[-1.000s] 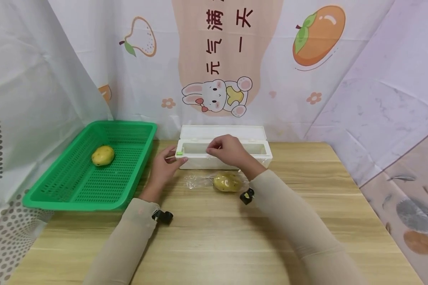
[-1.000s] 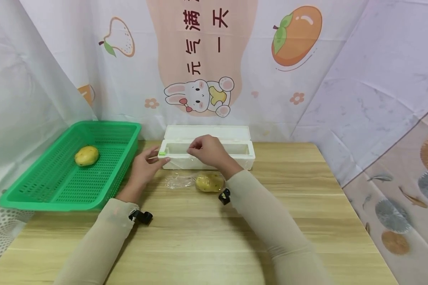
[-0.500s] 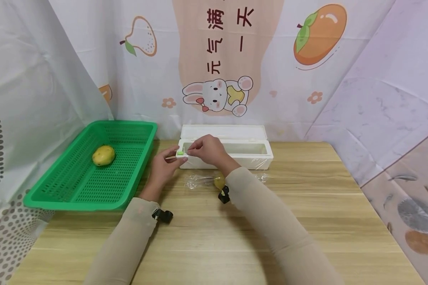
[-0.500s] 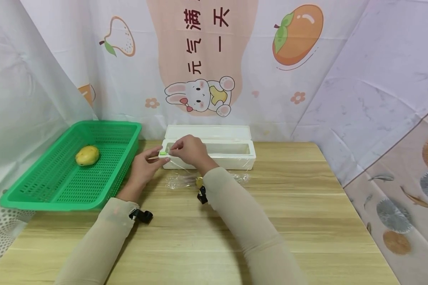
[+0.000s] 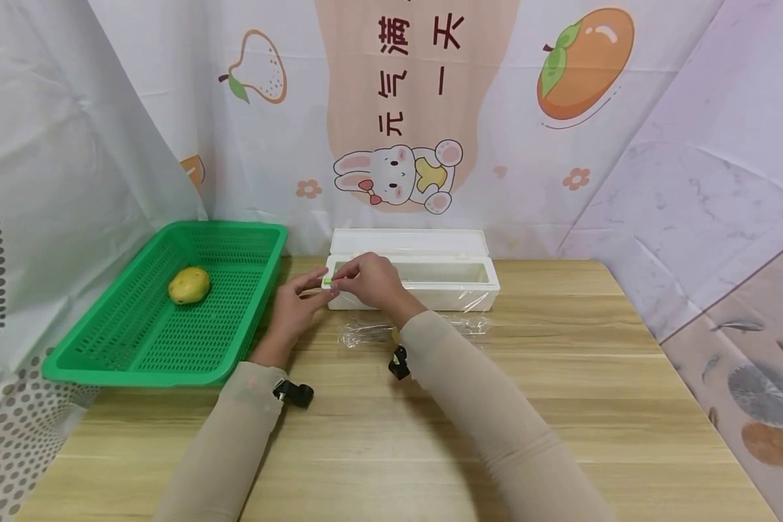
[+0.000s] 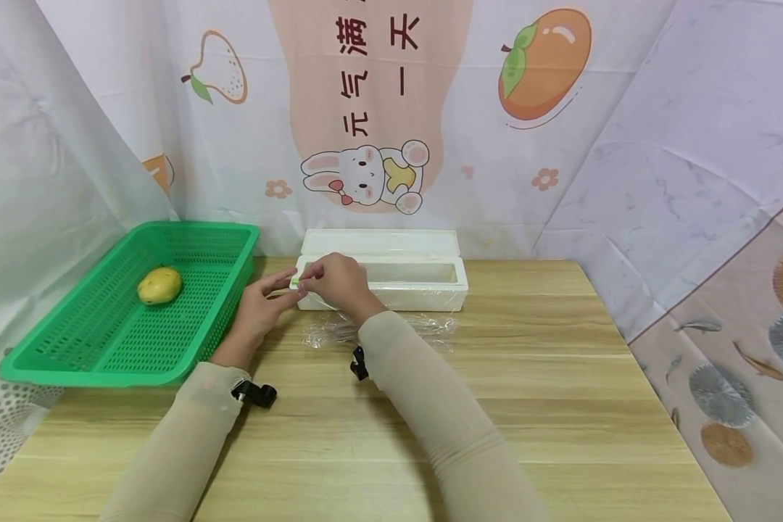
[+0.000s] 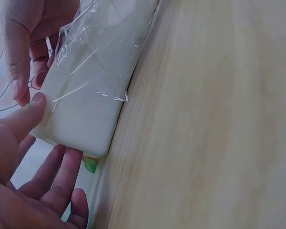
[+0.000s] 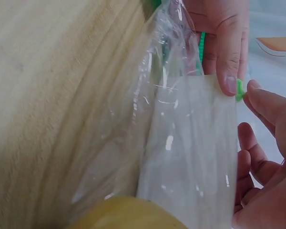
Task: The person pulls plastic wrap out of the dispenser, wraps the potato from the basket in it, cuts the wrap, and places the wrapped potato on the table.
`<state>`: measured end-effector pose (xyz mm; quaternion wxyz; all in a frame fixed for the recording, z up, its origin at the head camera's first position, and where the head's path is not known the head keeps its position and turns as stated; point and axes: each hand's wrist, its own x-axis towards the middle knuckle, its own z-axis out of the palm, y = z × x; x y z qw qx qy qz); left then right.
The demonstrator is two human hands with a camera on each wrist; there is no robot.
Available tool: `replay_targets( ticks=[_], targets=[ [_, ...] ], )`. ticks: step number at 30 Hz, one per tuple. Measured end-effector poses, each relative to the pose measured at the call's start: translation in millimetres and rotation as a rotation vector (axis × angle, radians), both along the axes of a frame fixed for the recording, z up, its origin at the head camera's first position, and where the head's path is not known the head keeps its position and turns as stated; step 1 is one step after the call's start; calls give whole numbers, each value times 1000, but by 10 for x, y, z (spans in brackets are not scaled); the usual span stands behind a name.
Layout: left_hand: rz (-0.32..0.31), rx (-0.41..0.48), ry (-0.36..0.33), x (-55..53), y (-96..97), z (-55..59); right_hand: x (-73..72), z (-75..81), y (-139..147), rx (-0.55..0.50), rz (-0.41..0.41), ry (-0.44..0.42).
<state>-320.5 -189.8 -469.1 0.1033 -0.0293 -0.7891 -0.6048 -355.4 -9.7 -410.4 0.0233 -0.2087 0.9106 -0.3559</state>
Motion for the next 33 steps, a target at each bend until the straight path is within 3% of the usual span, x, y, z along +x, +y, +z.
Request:
replay_targets(
  ticks=[8,15,22,28,33],
  targets=[
    [-25,5,4,91,36,160,-10,1,-39,20,-59,45],
    [-41,45,-2,88,10,159,-8,7,-114,90,-59,92],
    [-61,-28,68,112,15,184,-10,20,-108,131,-73,89],
    [-64,-48,73,130,9,188,-21,23,-73,165,-76,61],
    [-72,-56,96,119,21,182,-34,28,-59,205,-69,88]
  ],
)
